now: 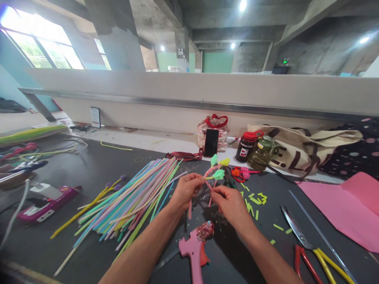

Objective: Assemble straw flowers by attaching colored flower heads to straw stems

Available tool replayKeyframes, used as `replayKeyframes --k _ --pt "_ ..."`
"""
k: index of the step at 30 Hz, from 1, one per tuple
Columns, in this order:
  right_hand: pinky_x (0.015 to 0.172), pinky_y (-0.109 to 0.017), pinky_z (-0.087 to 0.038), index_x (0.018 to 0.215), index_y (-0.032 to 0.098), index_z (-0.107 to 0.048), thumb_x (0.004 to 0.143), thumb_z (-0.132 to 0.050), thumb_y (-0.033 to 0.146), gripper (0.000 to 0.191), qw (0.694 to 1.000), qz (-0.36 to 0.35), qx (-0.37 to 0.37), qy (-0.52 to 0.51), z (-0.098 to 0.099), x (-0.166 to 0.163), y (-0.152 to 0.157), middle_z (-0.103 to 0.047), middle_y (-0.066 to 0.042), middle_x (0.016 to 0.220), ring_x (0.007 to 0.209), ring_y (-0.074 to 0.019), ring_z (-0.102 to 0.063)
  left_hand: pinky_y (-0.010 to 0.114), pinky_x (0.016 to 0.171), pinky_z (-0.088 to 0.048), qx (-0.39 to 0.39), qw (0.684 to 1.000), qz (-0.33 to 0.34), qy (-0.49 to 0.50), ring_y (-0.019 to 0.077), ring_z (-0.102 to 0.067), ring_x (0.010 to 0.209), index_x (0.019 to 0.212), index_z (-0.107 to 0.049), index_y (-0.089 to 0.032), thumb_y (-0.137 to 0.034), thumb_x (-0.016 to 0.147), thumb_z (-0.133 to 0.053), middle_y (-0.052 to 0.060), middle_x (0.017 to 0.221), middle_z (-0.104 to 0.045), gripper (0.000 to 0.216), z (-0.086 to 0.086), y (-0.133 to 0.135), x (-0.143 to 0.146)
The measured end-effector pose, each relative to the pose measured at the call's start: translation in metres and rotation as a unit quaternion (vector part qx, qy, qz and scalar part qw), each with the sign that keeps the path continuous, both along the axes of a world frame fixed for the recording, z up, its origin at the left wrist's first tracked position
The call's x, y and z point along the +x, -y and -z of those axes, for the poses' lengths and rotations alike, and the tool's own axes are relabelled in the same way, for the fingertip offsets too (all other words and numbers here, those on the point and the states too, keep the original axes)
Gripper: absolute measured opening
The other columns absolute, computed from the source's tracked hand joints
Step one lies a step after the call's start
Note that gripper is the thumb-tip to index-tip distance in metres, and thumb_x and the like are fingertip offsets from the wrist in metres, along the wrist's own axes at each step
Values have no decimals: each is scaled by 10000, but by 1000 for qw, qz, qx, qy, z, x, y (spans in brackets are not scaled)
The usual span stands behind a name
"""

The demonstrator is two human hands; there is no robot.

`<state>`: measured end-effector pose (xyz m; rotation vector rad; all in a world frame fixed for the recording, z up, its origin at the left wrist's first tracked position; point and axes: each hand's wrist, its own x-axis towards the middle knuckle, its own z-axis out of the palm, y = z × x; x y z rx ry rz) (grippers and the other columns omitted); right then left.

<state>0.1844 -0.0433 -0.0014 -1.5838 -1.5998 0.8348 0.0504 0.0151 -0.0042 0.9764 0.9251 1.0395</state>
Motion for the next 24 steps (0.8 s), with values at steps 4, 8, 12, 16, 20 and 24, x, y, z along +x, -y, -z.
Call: replayKeyframes --k 4,8,12,16,20,24 --pt "466 -258 -255 693 197 -602 790 -427 183 200 893 7 164 419 -28 6 22 -559 -29 692 541 -138 -508 175 395 -203 59 996 -8 -60 34 -307 396 556 -565 -131 -239 534 -625 -62 437 -442 125 6 2 3" --pt "468 -267 -234 696 199 -605 748 -453 104 187 805 -54 188 560 -67 14 27 -572 -34 684 580 -149 -523 182 435 -255 182 964 29 -192 63 -373 458 580 -594 -143 -272 607 -572 -40 500 -502 133 4 11 5" --pt "454 -257 -218 608 184 -625 757 -479 178 209 809 -157 158 544 -96 22 6 -599 -34 627 558 -139 -508 184 423 -261 240 928 110 -262 78 -389 446 568 -612 -157 -261 632 -552 -37 465 -503 136 -8 24 6" --pt "466 -221 -265 566 193 -670 649 -553 145 151 881 -245 79 396 -107 30 -21 -600 15 541 504 -104 -484 189 519 -348 331 888 190 -256 109 -496 551 636 -655 -178 -175 643 -536 -10 589 -600 120 -19 33 3" --pt "449 -193 -313 564 186 -690 597 -595 194 101 943 -270 -79 177 -105 42 -34 -566 43 464 451 -85 -444 198 561 -375 331 900 218 -181 120 -523 595 674 -668 -178 -217 683 -554 20 653 -618 120 -26 41 0" --pt "406 -190 -283 539 156 -689 541 -653 253 104 959 -244 -138 26 -87 52 -33 -546 29 436 419 -76 -397 197 548 -373 283 923 247 -84 106 -502 567 654 -664 -159 -251 679 -593 24 635 -601 118 -31 47 0"
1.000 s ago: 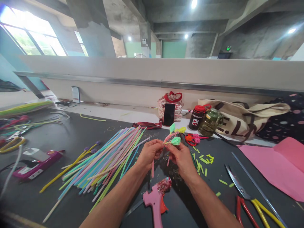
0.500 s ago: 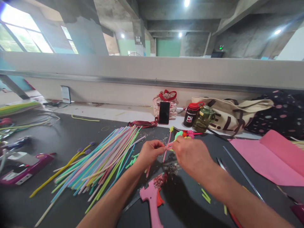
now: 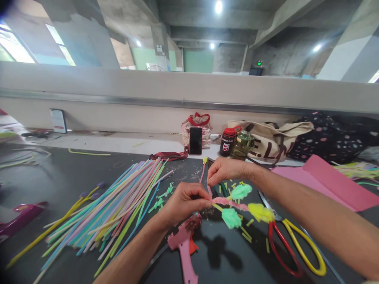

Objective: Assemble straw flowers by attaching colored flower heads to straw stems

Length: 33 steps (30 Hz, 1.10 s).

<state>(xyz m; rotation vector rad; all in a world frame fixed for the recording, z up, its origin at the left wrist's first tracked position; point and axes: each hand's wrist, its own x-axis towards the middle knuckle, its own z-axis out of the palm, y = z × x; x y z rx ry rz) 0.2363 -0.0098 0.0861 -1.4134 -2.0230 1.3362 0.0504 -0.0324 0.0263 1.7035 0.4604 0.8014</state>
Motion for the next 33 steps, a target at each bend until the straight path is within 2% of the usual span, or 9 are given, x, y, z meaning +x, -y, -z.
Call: replayKeyframes --k 4,8,11,13,15,19,24,29,33 --pt "369 -189 -242 525 139 -671 507 -677 279 141 988 103 -38 -111 27 3 8 -523 18 409 368 -68 -368 194 548 -359 -40 997 -49 35 96 -481 567 642 -657 -152 -243 663 -612 16 622 -588 104 2 1 2" --pt "391 -198 -255 553 155 -646 517 -657 347 195 975 152 -6 -164 50 -2 27 -540 11 478 419 -86 -399 186 509 -338 -72 992 -94 32 72 -435 510 631 -635 -147 -251 652 -620 -7 573 -556 107 8 -1 7" --pt "396 -195 -201 585 167 -627 557 -642 332 169 952 223 10 -210 65 -13 42 -466 47 451 404 -60 -307 177 448 -307 -116 983 -134 51 53 -389 441 631 -609 -143 -268 657 -611 -31 508 -509 128 14 -4 13" --pt "399 -202 -165 604 162 -622 589 -632 307 147 943 256 -11 -210 74 -21 48 -427 57 439 401 -53 -259 176 427 -297 -128 976 -170 53 51 -382 418 626 -596 -141 -268 650 -612 -40 479 -490 130 17 -7 17" --pt "411 -209 -155 592 149 -615 615 -616 301 154 945 262 -19 -194 80 -27 52 -399 58 437 415 -56 -249 176 421 -297 -122 970 -206 45 52 -384 412 628 -591 -142 -270 646 -611 -45 467 -481 130 21 -10 19" --pt "449 -218 -183 534 137 -578 646 -588 295 193 951 260 29 -168 79 -34 56 -355 59 451 461 -67 -266 173 410 -290 -96 960 -261 36 51 -375 412 630 -580 -144 -318 648 -607 -51 471 -467 176 28 -18 19" --pt "469 -222 -204 579 142 -598 676 -560 304 192 951 264 59 -148 82 -43 57 -369 58 489 483 -75 -281 169 408 -301 -99 954 -279 47 52 -385 430 623 -571 -142 -333 627 -624 -40 512 -491 198 34 -21 21" --pt "496 -217 -266 621 137 -621 703 -546 333 226 942 276 92 -167 91 -55 51 -441 42 537 519 -89 -347 165 397 -302 -199 935 -265 129 42 -380 406 625 -538 -144 -295 621 -628 -59 506 -467 177 34 -20 24" --pt "527 -221 -323 666 141 -627 723 -537 358 241 948 251 122 -155 91 -56 42 -524 20 580 553 -110 -428 158 441 -324 -264 909 -250 205 37 -402 439 627 -536 -135 -233 603 -638 -56 522 -485 143 35 -23 25"
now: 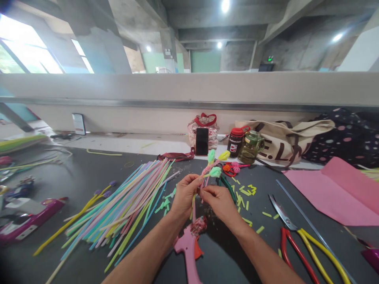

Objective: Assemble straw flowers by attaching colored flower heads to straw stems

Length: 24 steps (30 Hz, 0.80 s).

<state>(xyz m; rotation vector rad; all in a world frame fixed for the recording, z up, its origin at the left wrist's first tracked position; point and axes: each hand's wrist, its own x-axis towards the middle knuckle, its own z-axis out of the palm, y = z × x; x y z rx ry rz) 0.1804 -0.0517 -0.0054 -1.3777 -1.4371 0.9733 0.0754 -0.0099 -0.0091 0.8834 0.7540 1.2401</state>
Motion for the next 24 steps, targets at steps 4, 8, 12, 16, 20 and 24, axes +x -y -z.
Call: replayKeyframes --k 4,8,12,16,20,24 --pt "603 -250 -399 727 149 -608 713 -554 418 275 999 29 7 -35 -4 1 -10 -598 -19 695 657 -155 -519 179 516 -373 -5 999 -19 47 55 -462 504 673 -556 -131 -243 585 -667 -34 583 -536 181 3 -4 0" --pt "713 -294 -440 831 161 -597 683 -596 426 303 991 63 -8 -116 -8 -1 -19 -622 -44 825 777 -187 -564 186 556 -387 5 998 -34 51 64 -487 542 688 -574 -130 -242 584 -674 -24 611 -564 183 5 -4 1" --pt "791 -320 -435 901 178 -594 724 -556 415 298 990 -12 -11 -140 -10 -1 -22 -620 -49 929 875 -199 -561 199 587 -401 -3 997 -36 68 77 -514 572 685 -584 -134 -241 572 -682 -19 626 -583 184 4 -4 1" --pt "779 -301 -436 980 223 -610 742 -526 410 314 996 -15 54 -68 -6 -1 -24 -608 -30 998 883 -188 -552 202 585 -401 -18 995 -46 87 74 -509 553 670 -586 -137 -237 561 -688 -22 616 -584 179 2 -5 1" --pt "578 -249 -443 856 185 -659 692 -569 419 299 990 67 45 -120 -2 -7 -26 -624 -17 778 637 -146 -547 203 642 -404 -1 995 -59 76 81 -529 613 692 -606 -139 -240 572 -687 -10 664 -606 177 4 -3 2" --pt "479 -234 -404 825 145 -636 640 -620 421 333 972 135 15 -192 -1 -16 -25 -580 7 622 486 -107 -479 206 636 -401 -6 997 -49 60 85 -529 610 706 -616 -141 -258 566 -694 -8 666 -607 198 8 0 7"
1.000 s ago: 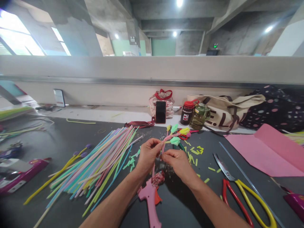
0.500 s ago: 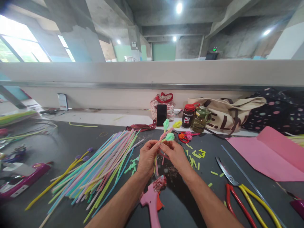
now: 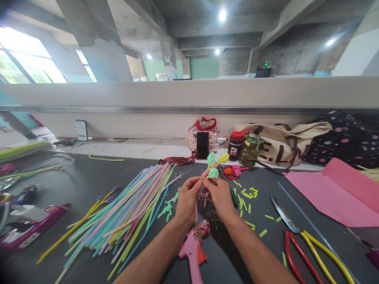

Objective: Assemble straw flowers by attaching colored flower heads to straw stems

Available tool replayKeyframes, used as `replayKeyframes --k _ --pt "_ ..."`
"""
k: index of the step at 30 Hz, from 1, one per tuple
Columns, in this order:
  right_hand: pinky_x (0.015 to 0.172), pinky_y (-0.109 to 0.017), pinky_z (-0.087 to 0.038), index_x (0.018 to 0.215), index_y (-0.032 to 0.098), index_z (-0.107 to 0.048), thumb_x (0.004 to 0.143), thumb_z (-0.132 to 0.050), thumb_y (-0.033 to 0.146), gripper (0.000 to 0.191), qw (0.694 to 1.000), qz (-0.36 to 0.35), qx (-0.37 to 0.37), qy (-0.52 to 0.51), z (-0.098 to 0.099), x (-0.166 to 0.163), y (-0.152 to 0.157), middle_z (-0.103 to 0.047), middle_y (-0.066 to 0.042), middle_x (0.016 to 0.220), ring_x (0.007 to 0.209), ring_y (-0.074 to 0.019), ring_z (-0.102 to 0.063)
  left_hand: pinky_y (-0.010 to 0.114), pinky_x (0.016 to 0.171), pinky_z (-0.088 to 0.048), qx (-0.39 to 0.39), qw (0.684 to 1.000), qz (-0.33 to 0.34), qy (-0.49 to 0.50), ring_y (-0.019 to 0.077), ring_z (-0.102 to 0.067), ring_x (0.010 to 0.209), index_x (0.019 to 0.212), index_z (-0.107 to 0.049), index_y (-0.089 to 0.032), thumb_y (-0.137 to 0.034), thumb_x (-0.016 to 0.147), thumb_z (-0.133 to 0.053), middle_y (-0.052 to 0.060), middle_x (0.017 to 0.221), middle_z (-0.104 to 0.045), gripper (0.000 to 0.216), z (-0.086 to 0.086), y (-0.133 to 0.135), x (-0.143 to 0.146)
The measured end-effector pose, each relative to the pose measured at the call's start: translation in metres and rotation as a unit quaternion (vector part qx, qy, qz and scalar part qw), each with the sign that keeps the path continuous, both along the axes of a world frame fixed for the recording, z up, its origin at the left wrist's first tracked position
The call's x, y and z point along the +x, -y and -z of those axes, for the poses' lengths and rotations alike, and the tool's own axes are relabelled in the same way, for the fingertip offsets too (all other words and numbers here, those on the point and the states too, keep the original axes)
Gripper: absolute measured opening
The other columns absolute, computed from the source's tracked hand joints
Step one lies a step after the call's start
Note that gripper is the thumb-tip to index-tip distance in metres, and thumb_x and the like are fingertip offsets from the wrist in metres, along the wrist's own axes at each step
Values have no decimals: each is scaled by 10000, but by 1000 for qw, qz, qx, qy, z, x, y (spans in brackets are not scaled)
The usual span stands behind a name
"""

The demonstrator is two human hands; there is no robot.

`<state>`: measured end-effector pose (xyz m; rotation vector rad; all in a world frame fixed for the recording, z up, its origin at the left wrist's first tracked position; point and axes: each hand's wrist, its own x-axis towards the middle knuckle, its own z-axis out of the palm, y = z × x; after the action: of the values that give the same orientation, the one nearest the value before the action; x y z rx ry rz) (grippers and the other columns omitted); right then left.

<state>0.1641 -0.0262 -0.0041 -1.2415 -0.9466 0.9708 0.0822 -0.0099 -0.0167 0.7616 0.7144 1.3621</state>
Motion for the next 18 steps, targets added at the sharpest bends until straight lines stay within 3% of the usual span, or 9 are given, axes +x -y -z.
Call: replayKeyframes --k 3,7,10,14,18 --pt "438 -218 -359 771 135 -624 620 -635 418 321 999 31 -5 -5 -1 -1 0 -550 22 555 453 -96 -444 213 607 -404 -29 999 24 30 88 -523 587 719 -609 -142 -261 551 -701 -9 648 -595 226 1 2 3" --pt "423 -210 -314 673 134 -633 583 -667 389 272 1000 10 -2 24 -8 16 -3 -546 24 513 440 -91 -429 211 567 -405 -54 996 69 14 96 -526 583 741 -606 -137 -291 577 -682 10 663 -594 238 -5 2 -3" --pt "423 -214 -309 647 148 -635 612 -645 366 221 993 -73 -11 94 -17 34 -2 -544 27 495 428 -93 -431 172 496 -364 -56 993 76 -65 75 -500 562 733 -624 -144 -318 583 -678 -3 659 -580 237 -12 -1 -13" --pt "427 -213 -329 615 169 -615 672 -581 300 147 941 -225 -27 251 -30 46 4 -553 37 506 439 -108 -472 159 391 -259 -36 981 153 -117 35 -401 429 717 -634 -130 -341 563 -695 -18 574 -553 268 -18 -5 -22" --pt "428 -202 -319 574 161 -597 689 -555 302 187 927 -274 -43 252 -32 47 8 -542 36 486 445 -103 -478 161 369 -264 -28 971 202 -123 34 -390 391 675 -602 -122 -319 560 -703 -24 518 -525 249 -20 -6 -24"
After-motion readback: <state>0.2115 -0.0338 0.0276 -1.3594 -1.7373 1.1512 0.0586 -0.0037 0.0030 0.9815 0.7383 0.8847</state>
